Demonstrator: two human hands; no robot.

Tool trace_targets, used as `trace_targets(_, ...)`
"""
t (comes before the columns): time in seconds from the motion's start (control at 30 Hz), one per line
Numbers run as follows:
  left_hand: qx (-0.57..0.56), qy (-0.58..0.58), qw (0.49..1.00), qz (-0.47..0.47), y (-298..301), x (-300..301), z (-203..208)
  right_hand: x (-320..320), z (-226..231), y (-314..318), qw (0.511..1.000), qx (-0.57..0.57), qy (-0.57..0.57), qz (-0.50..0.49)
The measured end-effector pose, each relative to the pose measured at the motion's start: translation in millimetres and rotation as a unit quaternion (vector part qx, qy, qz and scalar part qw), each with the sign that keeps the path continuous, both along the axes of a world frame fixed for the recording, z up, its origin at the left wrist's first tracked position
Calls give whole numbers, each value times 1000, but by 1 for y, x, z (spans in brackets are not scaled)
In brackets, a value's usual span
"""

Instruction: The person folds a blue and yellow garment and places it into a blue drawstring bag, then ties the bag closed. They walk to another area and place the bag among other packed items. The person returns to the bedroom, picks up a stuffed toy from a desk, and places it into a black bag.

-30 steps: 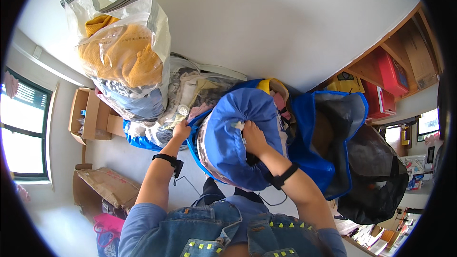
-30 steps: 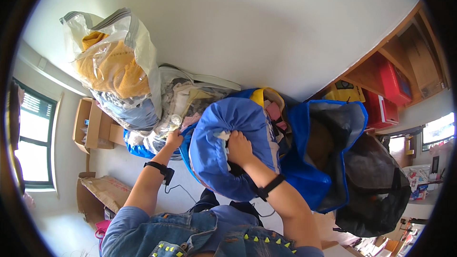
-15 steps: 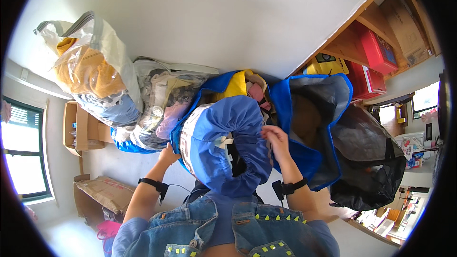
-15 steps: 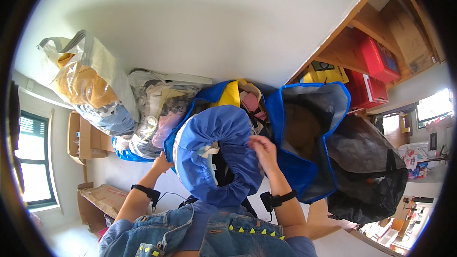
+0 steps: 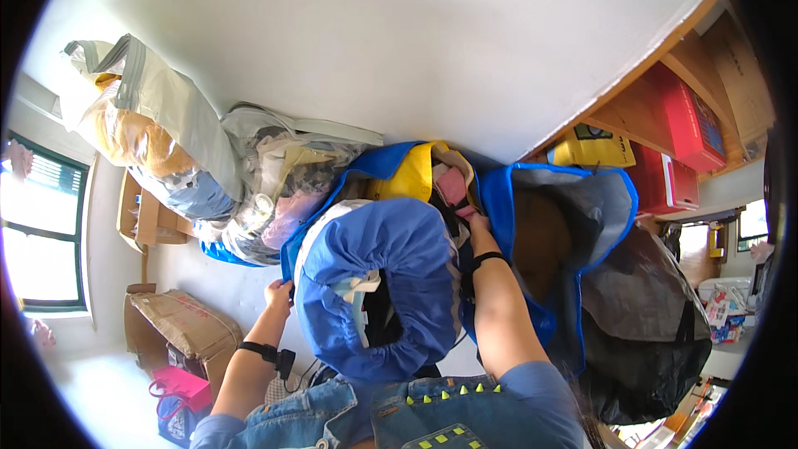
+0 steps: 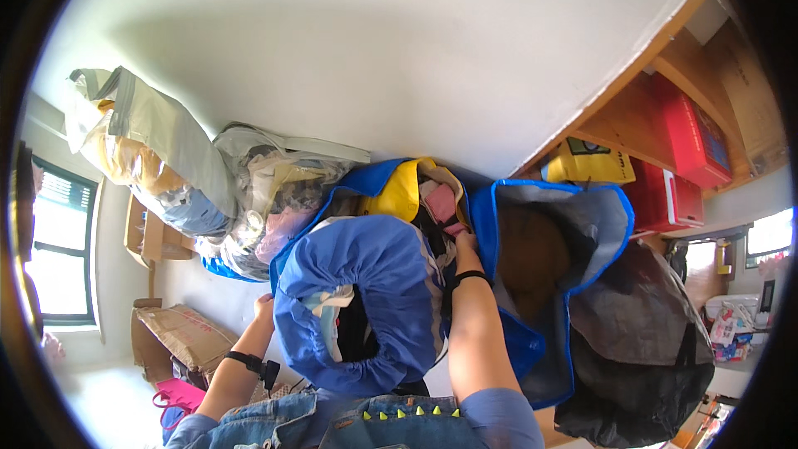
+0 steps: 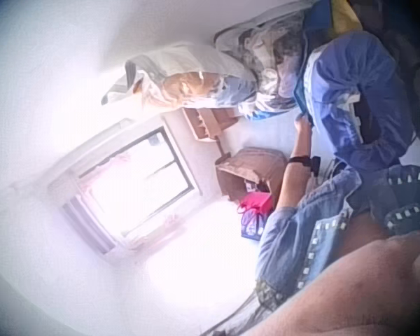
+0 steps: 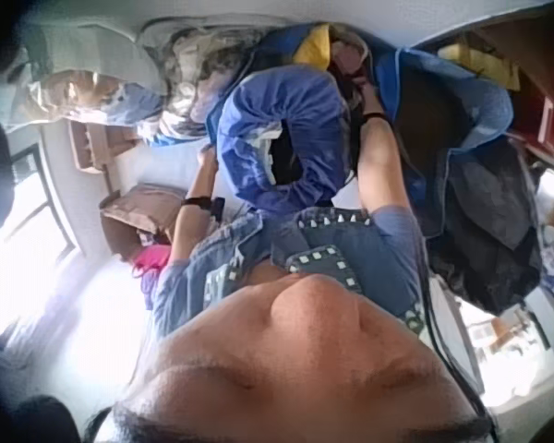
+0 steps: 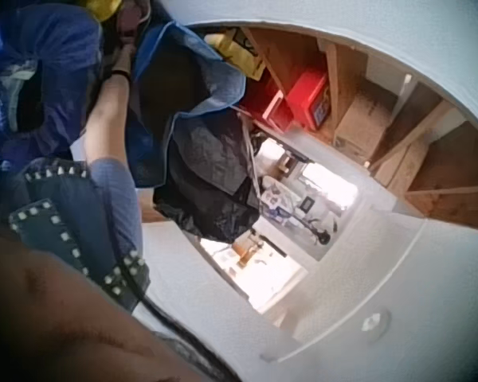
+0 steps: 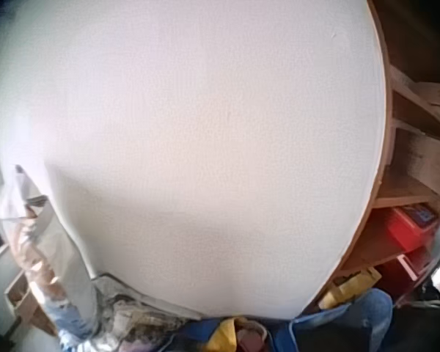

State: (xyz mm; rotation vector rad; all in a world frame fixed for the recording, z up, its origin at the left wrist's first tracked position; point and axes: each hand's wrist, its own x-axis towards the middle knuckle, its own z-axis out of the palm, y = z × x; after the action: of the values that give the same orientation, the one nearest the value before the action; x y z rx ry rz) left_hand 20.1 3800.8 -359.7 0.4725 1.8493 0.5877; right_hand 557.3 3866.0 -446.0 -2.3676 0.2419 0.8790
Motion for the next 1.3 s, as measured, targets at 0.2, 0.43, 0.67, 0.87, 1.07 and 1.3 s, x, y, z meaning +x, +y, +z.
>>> trace_targets(0.2, -44, 7, 993, 109, -1, -12, -27, 23, -27, -21, 995, 71, 66, 14)
trace_targets(0.43, -93, -3, 966, 241, 10, 14, -48, 48, -104, -33, 968, 181, 164, 45)
trace_targets(0.67, -73, -161, 948, 265, 25, -3, -38, 17, -59, -45, 973, 130, 96, 166)
trace_targets(0.87, -60, -124, 969, 204, 49, -71, -65, -61, 32, -107, 983, 81, 35, 161)
trace_targets(1.07, -19, 65, 998, -13, 71, -117, -44, -161, 77, -235, 972, 203, 74, 90)
trace_targets(1.3, 19, 3, 998, -56, 101, -116, -30, -239, 92, -315, 971, 192, 109, -93)
